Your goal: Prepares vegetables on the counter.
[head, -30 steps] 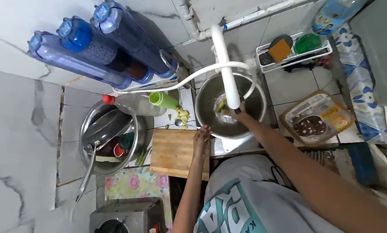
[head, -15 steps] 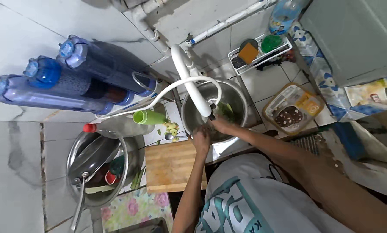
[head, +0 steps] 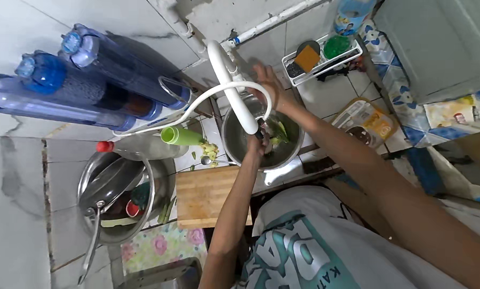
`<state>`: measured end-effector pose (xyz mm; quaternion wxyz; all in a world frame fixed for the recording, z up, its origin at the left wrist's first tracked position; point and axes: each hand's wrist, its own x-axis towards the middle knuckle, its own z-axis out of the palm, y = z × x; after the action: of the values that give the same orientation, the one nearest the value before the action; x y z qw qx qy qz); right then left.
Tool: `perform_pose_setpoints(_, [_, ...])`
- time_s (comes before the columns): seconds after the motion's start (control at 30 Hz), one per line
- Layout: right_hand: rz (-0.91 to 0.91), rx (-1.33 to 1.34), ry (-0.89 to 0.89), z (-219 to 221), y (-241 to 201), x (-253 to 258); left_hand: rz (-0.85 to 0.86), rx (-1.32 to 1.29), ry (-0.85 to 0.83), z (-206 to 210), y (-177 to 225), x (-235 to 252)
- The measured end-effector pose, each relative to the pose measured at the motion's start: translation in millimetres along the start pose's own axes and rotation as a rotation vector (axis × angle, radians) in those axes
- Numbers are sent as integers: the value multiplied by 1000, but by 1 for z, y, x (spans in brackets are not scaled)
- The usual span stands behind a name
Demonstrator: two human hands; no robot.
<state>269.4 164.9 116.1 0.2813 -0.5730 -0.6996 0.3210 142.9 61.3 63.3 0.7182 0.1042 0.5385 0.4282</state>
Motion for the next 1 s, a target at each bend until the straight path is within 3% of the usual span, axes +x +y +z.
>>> perform_pose_setpoints(0.1, [52, 110, 16, 45, 13, 28, 118, 238, 74, -14, 4, 0])
perform_pose_setpoints(0.23, [121, 302, 52, 59, -8, 26, 211, 795, 94, -57, 4, 4])
perform_pose_setpoints(0.3, [163, 556, 102, 61, -13, 20, 230, 1034, 53, -81, -1, 13])
perform_pose_setpoints(0.43, [335, 1358, -69, 77, 1, 26, 153, 1414, 39, -88, -9, 29])
perform_pose_setpoints(0.53, [354, 1513, -111, 86, 9, 30, 125, 1517, 34, -84, -24, 45])
perform_pose_setpoints(0.67, [259, 1006, -325, 56, 37, -19, 81, 1563, 53, -79, -43, 63])
perform_pose_setpoints(0.73, [244, 482, -338, 22, 44, -83, 89, 1618, 97, -79, -52, 74])
perform_pose_setpoints(0.8, [221, 109, -473, -2, 52, -150, 116, 1560, 137, -84, -60, 81])
perform_pose_setpoints(0.9, [188, -208, -731, 0, 72, -219, 72, 1384, 120, -90, -59, 84])
perform_pose_setpoints(1.0, [46, -424, -685, 25, 96, -252, 139, 1320, 87, -95, -54, 85])
